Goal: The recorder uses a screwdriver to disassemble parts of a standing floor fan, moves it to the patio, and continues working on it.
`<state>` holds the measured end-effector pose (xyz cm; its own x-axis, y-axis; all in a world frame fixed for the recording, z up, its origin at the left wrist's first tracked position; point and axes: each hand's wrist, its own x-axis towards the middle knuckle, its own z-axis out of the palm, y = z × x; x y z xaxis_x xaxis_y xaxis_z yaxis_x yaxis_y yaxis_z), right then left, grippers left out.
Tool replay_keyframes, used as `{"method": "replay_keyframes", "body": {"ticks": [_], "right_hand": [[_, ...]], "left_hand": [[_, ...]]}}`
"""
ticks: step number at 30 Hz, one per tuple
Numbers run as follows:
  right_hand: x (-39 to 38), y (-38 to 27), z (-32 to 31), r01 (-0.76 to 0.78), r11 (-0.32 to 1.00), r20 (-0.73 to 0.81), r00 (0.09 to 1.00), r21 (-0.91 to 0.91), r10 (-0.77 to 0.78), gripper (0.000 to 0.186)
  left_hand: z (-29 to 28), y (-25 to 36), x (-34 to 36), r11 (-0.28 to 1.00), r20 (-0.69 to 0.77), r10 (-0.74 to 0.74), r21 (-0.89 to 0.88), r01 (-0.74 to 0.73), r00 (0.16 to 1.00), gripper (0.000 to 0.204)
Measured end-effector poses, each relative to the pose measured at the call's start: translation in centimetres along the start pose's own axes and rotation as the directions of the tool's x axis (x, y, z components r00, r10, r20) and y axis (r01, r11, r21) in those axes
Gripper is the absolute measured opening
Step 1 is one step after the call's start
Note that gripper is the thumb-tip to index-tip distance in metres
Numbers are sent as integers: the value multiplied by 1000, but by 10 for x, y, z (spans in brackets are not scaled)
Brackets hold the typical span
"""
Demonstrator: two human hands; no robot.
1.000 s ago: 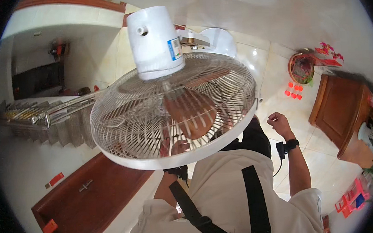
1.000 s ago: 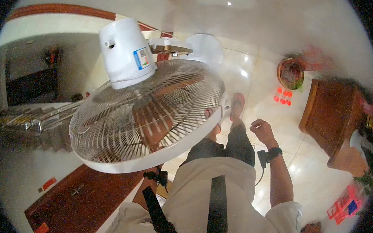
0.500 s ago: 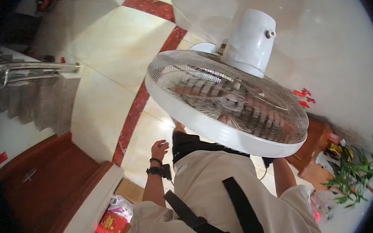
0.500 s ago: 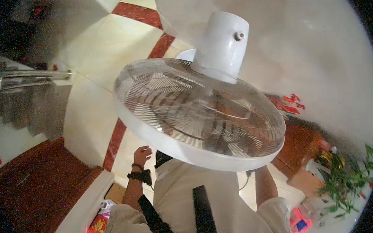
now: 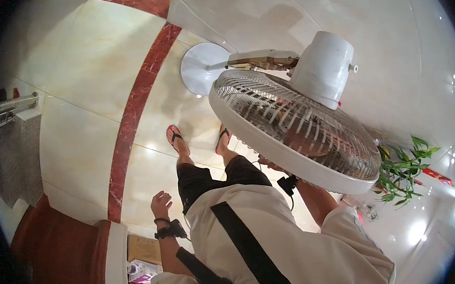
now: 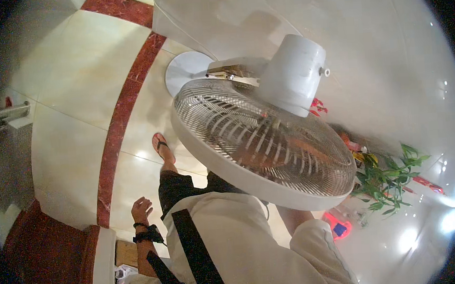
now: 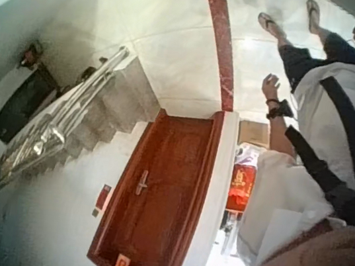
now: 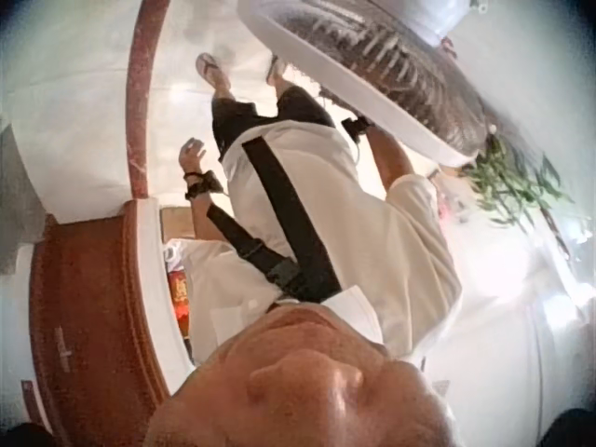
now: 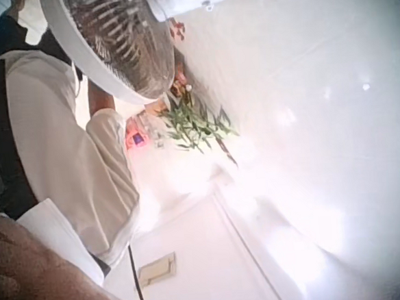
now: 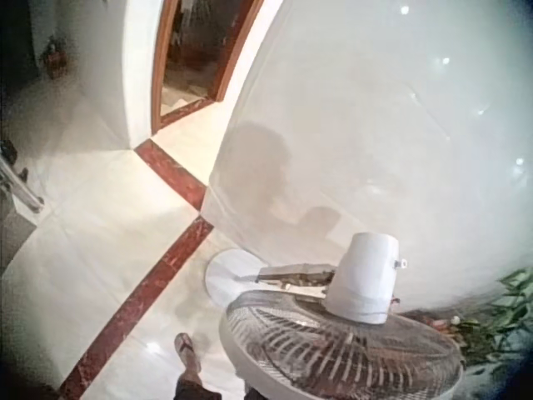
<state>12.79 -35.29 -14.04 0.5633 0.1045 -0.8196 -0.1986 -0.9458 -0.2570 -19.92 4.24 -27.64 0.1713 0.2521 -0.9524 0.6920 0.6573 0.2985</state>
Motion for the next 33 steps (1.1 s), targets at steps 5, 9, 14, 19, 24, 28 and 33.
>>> {"method": "replay_keyframes", "body": {"ticks": [5, 9, 14, 19, 24, 28, 33], "right_hand": [[8, -20, 26, -55, 997, 67, 996, -48, 58, 28], [9, -25, 42, -89, 995, 114, 989, -35, 93, 29], [31, -5, 47, -38, 999, 154, 987, -16, 40, 30], [51, 5, 58, -47, 997, 199, 979, 67, 32, 25], [63, 19, 72, -83, 994, 283, 957, 67, 61, 22], [75, 44, 79, -99, 989, 207, 975, 108, 75, 22], [72, 35, 83, -32, 996, 226, 974, 86, 12, 25]], "left_hand": [[27, 10, 5, 1000, -11, -2, -32, 2, 1000, 39], [27, 2, 14, 999, 9, -15, -50, 15, 1000, 39], [39, -7, 25, 997, -31, -34, -67, 32, 999, 38], [41, -24, 32, 993, -36, -66, -100, 62, 997, 37], [44, -47, 36, 992, -51, -79, -106, 73, 996, 38], [61, -59, 38, 991, -41, -75, -118, 69, 996, 39], [54, -68, 38, 986, -50, -118, -126, 111, 992, 38]]}}
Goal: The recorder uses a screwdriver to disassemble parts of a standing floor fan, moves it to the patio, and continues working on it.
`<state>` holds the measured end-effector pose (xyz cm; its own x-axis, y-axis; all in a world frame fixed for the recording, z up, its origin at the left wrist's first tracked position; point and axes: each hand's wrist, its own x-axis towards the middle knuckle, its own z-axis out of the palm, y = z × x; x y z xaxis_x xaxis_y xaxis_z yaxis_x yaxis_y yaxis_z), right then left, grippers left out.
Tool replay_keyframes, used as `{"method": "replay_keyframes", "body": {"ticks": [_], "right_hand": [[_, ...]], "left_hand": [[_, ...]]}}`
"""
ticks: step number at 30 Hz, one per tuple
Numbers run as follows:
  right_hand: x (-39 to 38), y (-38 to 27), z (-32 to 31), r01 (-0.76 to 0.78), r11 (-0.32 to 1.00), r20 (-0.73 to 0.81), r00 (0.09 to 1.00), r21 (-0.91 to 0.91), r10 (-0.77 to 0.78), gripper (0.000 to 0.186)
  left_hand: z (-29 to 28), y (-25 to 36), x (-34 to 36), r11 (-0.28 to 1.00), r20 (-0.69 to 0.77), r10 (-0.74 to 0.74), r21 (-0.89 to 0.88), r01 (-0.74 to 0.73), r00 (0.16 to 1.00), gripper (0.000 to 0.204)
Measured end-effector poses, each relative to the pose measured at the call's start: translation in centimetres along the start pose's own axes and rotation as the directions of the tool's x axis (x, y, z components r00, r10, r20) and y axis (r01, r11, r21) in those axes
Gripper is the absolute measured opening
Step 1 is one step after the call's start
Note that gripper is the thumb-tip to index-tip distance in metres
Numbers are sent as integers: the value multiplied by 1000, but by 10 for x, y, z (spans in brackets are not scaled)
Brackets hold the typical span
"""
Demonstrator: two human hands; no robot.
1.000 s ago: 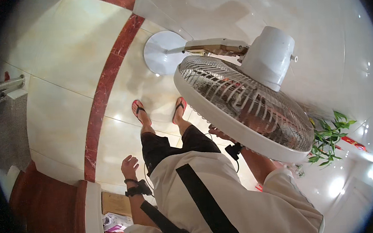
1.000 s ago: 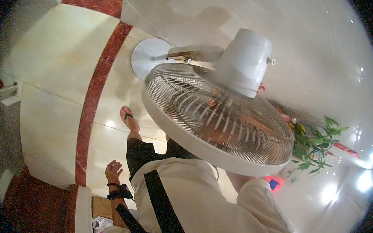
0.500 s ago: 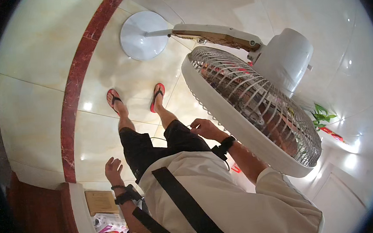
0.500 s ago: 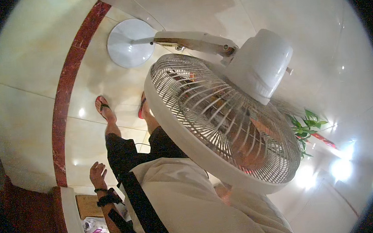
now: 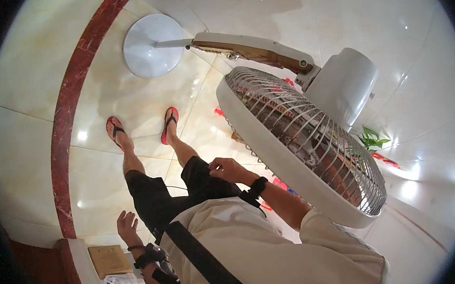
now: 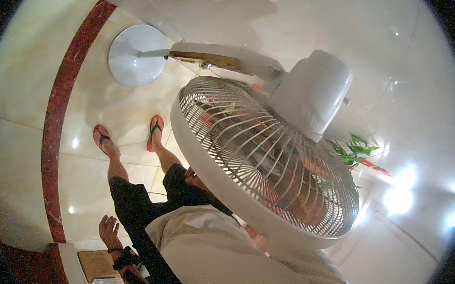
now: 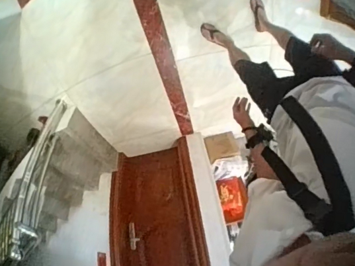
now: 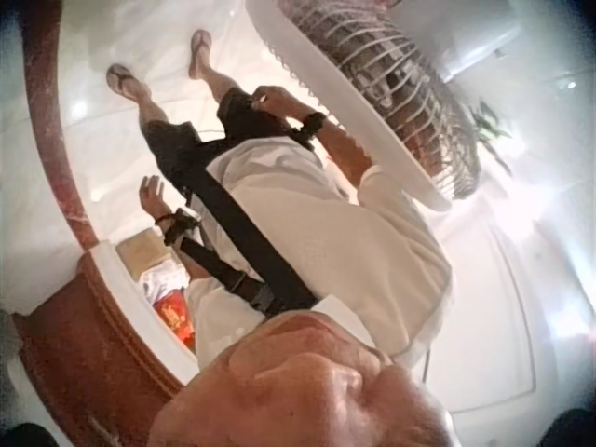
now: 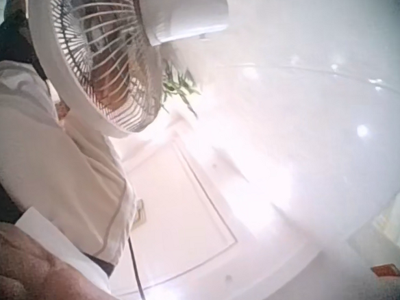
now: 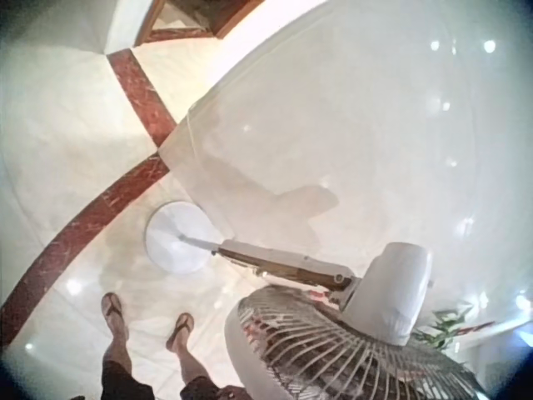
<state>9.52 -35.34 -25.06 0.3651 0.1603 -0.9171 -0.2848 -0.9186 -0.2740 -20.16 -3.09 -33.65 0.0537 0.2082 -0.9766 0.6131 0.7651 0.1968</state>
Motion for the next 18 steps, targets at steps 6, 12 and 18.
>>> {"method": "replay_keyframes", "body": {"ticks": [6, 12, 18], "right_hand": [[-5, -4, 3, -31, 998, 10, 999, 45, 31, 26], [-3, -8, 6, -33, 995, 11, 999, 91, 32, 25], [-2, -14, 5, -53, 997, 7, 999, 47, 53, 24]], "left_hand": [[-2, 2, 0, 999, -1, -23, 33, 23, 1000, 41], [-1, 10, 3, 998, -7, -22, 59, 22, 1000, 40], [0, 18, 2, 1000, -3, -11, 23, 11, 1000, 39]]}}
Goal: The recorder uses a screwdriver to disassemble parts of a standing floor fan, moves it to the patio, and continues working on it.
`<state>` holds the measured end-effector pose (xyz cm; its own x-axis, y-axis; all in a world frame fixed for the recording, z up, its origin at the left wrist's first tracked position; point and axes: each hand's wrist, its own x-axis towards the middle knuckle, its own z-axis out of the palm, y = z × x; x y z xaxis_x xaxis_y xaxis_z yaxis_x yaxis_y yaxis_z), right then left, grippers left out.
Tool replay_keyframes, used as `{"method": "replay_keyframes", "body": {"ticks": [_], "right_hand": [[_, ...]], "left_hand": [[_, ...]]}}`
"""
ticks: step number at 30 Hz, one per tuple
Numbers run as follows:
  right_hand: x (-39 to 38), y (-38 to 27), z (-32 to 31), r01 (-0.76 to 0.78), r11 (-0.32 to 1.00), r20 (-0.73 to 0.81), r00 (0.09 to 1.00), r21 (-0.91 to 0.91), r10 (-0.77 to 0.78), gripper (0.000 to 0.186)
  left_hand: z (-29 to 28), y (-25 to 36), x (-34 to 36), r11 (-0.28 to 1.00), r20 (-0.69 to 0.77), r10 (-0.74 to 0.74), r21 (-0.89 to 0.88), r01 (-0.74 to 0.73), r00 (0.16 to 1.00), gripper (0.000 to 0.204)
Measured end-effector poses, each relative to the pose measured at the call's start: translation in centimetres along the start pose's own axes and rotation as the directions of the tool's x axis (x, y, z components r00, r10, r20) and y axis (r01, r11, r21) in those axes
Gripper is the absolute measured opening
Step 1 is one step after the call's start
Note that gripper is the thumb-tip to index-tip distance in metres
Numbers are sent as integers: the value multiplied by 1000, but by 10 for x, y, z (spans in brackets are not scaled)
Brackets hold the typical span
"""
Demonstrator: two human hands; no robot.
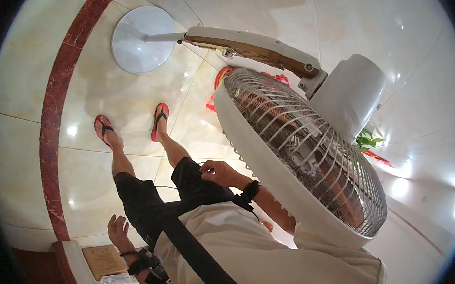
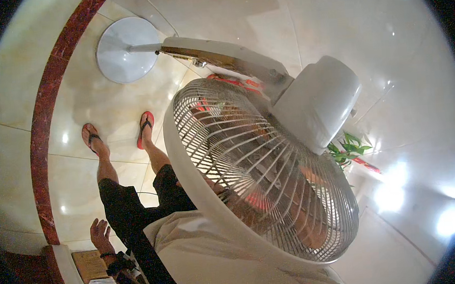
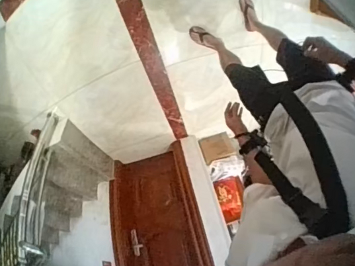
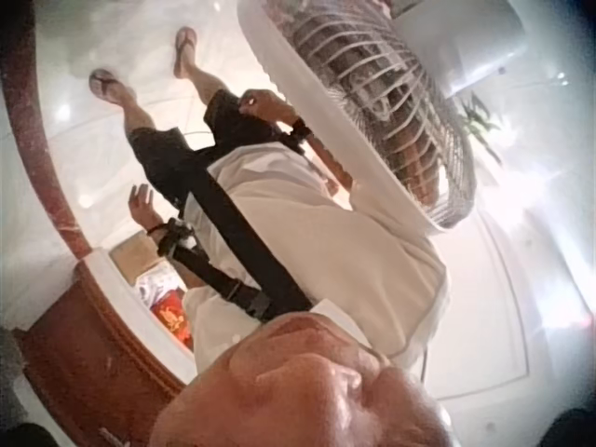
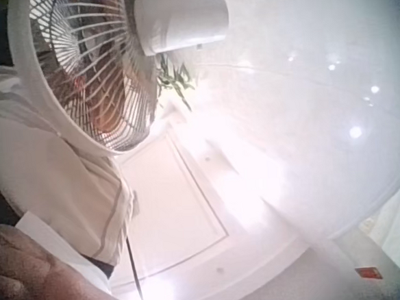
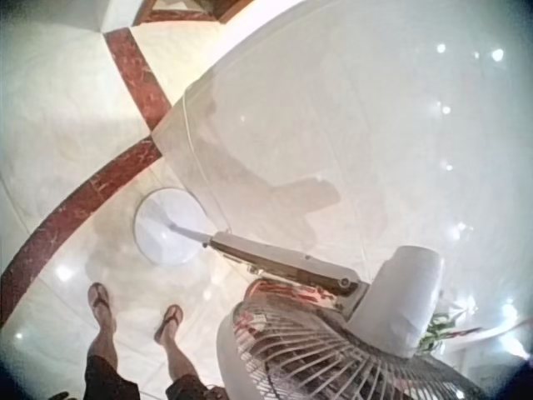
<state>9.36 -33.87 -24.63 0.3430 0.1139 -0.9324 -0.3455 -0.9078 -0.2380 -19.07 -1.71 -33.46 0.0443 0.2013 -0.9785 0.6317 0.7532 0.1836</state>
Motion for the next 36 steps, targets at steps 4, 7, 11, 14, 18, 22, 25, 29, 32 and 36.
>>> {"method": "replay_keyframes", "body": {"ticks": [4, 7, 11, 14, 18, 22, 25, 29, 32, 36], "right_hand": [[1, -8, 0, -36, 999, 5, 999, 11, 36, 25], [3, -2, 2, 24, 999, -1, 1000, 38, -24, 26], [-1, -6, -5, -15, 999, -21, 1000, 31, 15, 28], [-7, -9, -9, -98, 995, -73, 992, 27, 100, 36], [-21, -29, -16, 35, 999, -213, 976, -36, -42, 30], [-30, -32, -27, 97, 993, -281, 953, -69, -112, 29], [-32, -28, -30, 77, 996, -268, 959, -49, -87, 30], [-35, -21, -33, 37, 999, -241, 970, -13, -40, 31], [-37, -16, -34, 11, 1000, -217, 976, 17, -7, 31], [-40, -8, -35, -16, 999, -192, 981, 50, 25, 32]], "left_hand": [[-10, -7, 7, 998, 0, -12, 55, 12, 1000, 37], [-9, -8, 9, 996, 13, -17, 91, 15, 1000, 38], [-6, -8, 12, 998, 38, -18, 68, 15, 999, 40], [1, 1, 9, 996, 34, -26, 81, 23, 999, 41], [-2, 6, 8, 997, 51, 7, 83, -11, 999, 43], [0, 15, 12, 995, 39, 9, 100, -13, 999, 45], [1, 19, 8, 992, 42, 19, 121, -24, 999, 46], [6, 29, 1, 995, 29, 3, 99, -6, 1000, 41], [2, 31, 1, 994, 23, 5, 111, -8, 1000, 41], [4, 39, 5, 992, 30, 12, 123, -15, 999, 40]]}}
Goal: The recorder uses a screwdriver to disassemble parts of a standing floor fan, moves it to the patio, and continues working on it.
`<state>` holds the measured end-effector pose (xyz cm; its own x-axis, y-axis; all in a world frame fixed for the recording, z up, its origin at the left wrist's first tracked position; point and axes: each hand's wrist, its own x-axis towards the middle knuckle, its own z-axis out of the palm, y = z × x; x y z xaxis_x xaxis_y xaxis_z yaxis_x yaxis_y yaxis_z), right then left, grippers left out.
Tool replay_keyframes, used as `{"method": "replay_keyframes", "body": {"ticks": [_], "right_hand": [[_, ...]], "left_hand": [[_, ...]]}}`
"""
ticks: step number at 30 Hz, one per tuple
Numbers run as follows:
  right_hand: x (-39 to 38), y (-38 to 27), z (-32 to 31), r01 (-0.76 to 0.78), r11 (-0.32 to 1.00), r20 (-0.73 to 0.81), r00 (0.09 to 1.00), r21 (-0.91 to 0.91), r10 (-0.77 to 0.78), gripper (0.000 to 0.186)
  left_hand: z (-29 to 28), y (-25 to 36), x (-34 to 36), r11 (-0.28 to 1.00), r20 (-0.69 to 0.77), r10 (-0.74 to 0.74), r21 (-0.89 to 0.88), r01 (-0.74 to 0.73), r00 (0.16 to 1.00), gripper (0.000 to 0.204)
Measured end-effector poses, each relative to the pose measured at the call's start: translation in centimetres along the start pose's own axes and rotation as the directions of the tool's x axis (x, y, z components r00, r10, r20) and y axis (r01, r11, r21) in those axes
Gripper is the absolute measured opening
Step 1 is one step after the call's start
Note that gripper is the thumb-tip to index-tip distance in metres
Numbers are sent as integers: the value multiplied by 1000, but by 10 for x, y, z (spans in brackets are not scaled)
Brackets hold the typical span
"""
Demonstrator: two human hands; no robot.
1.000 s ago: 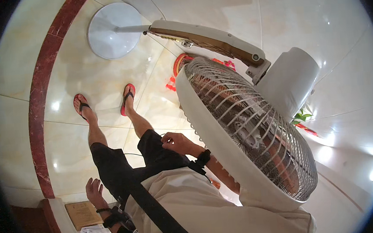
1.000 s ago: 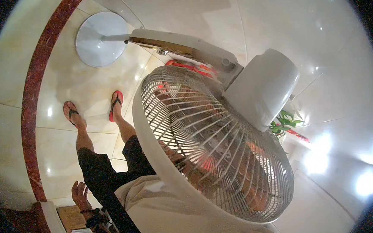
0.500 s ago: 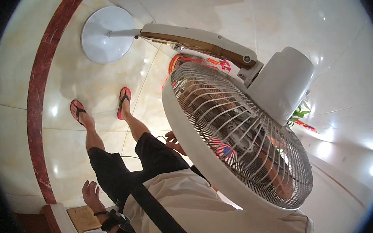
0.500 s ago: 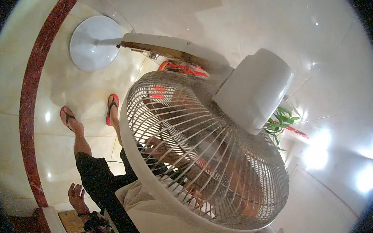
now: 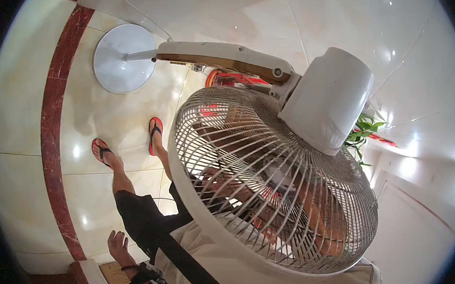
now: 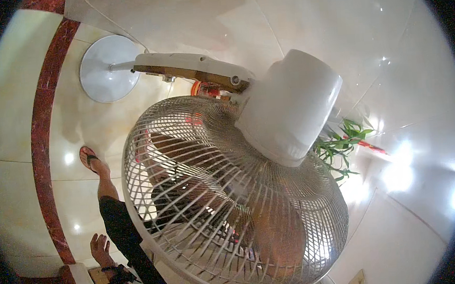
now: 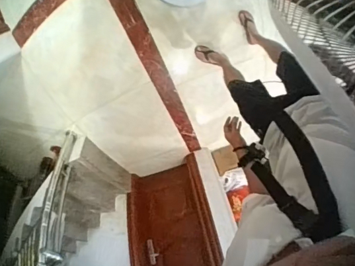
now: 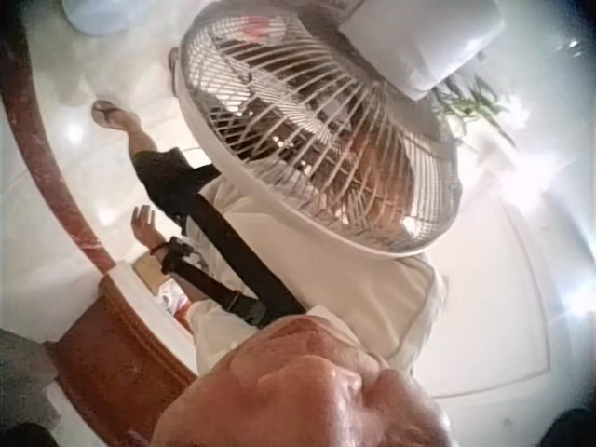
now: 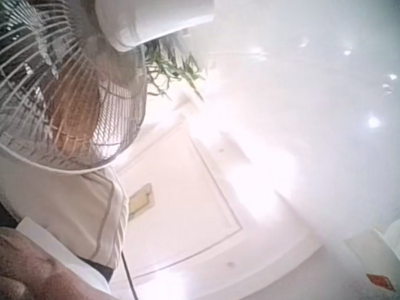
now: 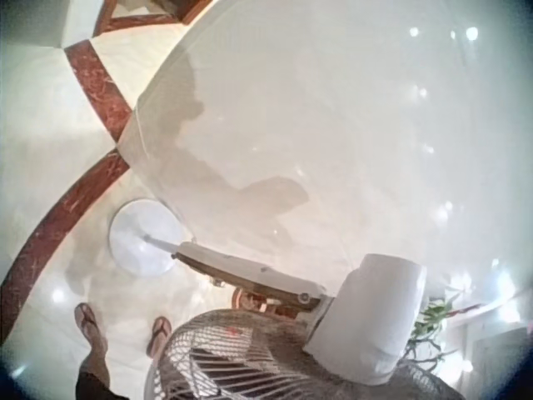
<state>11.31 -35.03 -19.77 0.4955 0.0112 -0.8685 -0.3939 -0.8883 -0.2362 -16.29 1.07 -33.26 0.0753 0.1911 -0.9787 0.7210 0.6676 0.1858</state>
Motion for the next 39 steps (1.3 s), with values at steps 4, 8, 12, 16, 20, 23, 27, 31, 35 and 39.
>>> {"method": "replay_keyframes", "body": {"ticks": [4, 8, 12, 16, 20, 23, 27, 31, 35, 39], "right_hand": [[-3, 9, -1, -24, 999, 17, 1000, 21, 24, 33], [-9, 18, -1, -35, 999, 34, 999, 31, 34, 34], [-16, 25, -1, -39, 999, 50, 998, 34, 38, 35], [-25, 35, -1, -60, 997, 65, 996, 39, 58, 36], [-33, 49, -3, -85, 995, 82, 993, 50, 81, 37], [-38, 63, -4, -106, 992, 90, 991, 62, 100, 37], [-45, 84, -6, -127, 988, 105, 987, 84, 118, 38], [-53, 107, -7, -155, 982, 110, 984, 104, 144, 39], [-58, 132, -3, -163, 978, 125, 981, 127, 147, 40], [-66, 159, -2, -168, 975, 130, 980, 143, 150, 41]], "left_hand": [[3, 13, -1, 999, 10, 12, 39, -12, 1000, 43], [6, 18, -6, 999, 30, 37, 20, -38, 999, 45], [-3, 7, -10, 996, 39, 80, 25, -81, 996, 44], [-7, 4, -21, 998, 25, 61, 18, -61, 998, 44], [-16, 0, -21, 998, -3, 20, 57, -20, 1000, 41], [-8, 12, -27, 997, -21, 26, 76, -24, 999, 41], [-23, 23, -13, 995, 72, 53, 83, -59, 996, 42], [-8, 29, 0, 951, 102, 224, 194, -241, 969, 32], [-7, 41, 0, 978, 62, 177, 99, -183, 982, 25], [4, 48, -7, 957, 66, 209, 193, -218, 976, 29]]}}
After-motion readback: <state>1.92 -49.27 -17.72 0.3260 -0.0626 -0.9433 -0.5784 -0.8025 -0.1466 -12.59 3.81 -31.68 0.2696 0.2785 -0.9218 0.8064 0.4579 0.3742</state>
